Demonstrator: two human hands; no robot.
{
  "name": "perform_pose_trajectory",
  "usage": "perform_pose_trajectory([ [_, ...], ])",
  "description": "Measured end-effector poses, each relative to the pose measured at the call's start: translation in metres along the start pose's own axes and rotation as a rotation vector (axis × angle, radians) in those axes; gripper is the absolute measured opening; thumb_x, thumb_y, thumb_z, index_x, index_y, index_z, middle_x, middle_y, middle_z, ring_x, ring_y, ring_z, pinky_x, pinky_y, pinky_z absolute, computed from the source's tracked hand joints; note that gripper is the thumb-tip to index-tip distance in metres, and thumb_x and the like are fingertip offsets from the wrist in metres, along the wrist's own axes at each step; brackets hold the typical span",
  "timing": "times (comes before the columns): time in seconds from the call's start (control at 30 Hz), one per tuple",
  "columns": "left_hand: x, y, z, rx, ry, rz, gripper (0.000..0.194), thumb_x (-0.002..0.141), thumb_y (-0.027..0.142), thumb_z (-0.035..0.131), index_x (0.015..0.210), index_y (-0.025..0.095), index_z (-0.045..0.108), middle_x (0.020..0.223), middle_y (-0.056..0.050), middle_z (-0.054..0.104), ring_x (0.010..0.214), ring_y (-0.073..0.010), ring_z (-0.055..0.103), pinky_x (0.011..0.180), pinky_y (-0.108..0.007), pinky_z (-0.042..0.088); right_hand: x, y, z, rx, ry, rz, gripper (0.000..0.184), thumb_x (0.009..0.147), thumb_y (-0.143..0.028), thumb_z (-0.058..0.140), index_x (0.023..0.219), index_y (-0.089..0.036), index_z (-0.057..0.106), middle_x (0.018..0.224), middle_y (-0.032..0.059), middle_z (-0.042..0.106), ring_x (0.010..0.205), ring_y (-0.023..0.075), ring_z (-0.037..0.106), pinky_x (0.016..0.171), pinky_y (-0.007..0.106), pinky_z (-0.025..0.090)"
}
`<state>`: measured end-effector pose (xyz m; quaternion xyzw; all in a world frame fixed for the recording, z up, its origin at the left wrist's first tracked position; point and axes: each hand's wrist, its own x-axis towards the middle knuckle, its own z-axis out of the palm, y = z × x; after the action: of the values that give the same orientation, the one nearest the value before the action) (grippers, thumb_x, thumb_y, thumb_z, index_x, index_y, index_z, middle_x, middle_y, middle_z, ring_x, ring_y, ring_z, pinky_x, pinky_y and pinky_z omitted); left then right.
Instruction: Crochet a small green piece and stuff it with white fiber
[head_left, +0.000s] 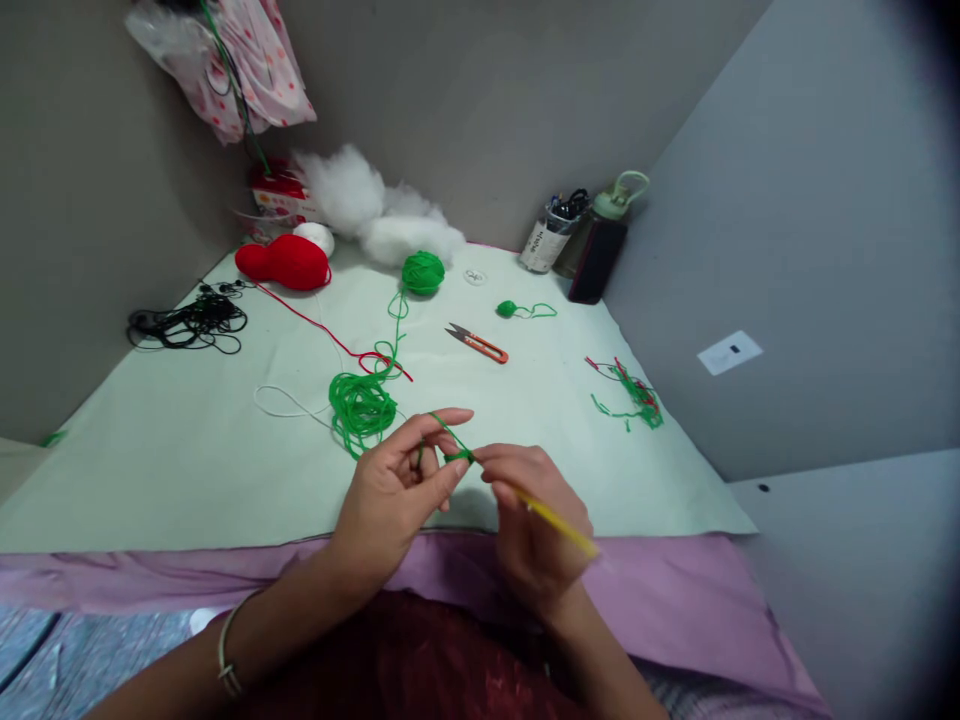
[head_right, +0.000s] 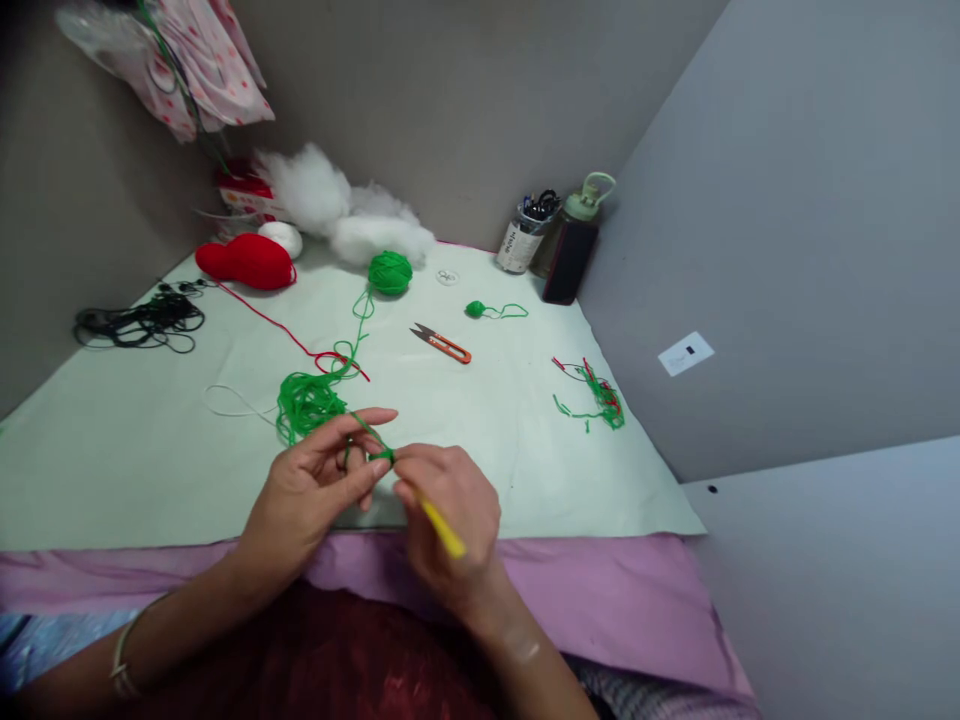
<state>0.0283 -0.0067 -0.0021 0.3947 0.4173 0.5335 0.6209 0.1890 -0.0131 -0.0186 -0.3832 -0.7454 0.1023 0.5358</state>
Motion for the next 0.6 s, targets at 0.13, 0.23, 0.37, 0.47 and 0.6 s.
perform_pose_trajectory([
  [0.13,0.003,0.001,0.002,-0.252,-0.067,-0.184,0.049,0.082,0.027,0.089,0.128,0.022,0.077,0.073,0.006,0.055,0.049,-0.0029,0.036,0.046,-0.015,0.04,-0.01,0.007,0.007,-0.169,0.068,-0.122,0.035,0.098,-0.011,0.065,0.125,-0.031,0.075,0.108,0.0067,0.077,0.091,0.0207,0.076,0.075,0.033,0.062],
  [0.23,0.006,0.006,-0.002,-0.389,-0.115,-0.293,0.036,0.082,0.024,0.089,0.116,0.018,0.081,0.065,0.009,0.044,0.047,-0.0008,0.02,0.043,-0.012,0.031,-0.003,0.004,0.005,0.102,0.146,0.108,0.025,0.103,-0.016,0.058,0.114,-0.027,0.077,0.097,0.0051,0.077,0.08,0.0193,0.074,0.071,0.035,0.062],
  [0.37,0.006,0.01,-0.002,-0.348,-0.128,-0.209,0.033,0.081,0.024,0.089,0.113,0.021,0.082,0.083,0.004,0.059,0.047,0.0004,0.026,0.042,-0.014,0.032,0.012,0.0,0.001,0.499,0.19,0.378,0.023,0.106,-0.023,0.055,0.097,-0.023,0.076,0.086,0.0032,0.075,0.063,0.0135,0.066,0.06,0.03,0.057],
  [0.47,0.005,0.008,0.001,-0.262,-0.136,-0.155,0.034,0.081,0.028,0.089,0.114,0.022,0.083,0.085,0.001,0.063,0.053,-0.0038,0.04,0.045,-0.016,0.039,0.015,-0.001,0.003,0.498,0.142,0.37,0.019,0.104,-0.021,0.06,0.098,-0.025,0.078,0.092,0.0029,0.076,0.068,0.0135,0.067,0.062,0.029,0.057],
  [0.6,0.006,0.004,0.004,-0.191,-0.088,-0.12,0.042,0.079,0.027,0.091,0.12,0.024,0.082,0.091,0.0,0.067,0.06,-0.0056,0.051,0.052,-0.018,0.043,0.006,-0.002,0.006,0.222,0.109,0.214,0.025,0.101,-0.013,0.062,0.11,-0.028,0.078,0.094,0.0021,0.077,0.077,0.0154,0.071,0.068,0.03,0.059],
])
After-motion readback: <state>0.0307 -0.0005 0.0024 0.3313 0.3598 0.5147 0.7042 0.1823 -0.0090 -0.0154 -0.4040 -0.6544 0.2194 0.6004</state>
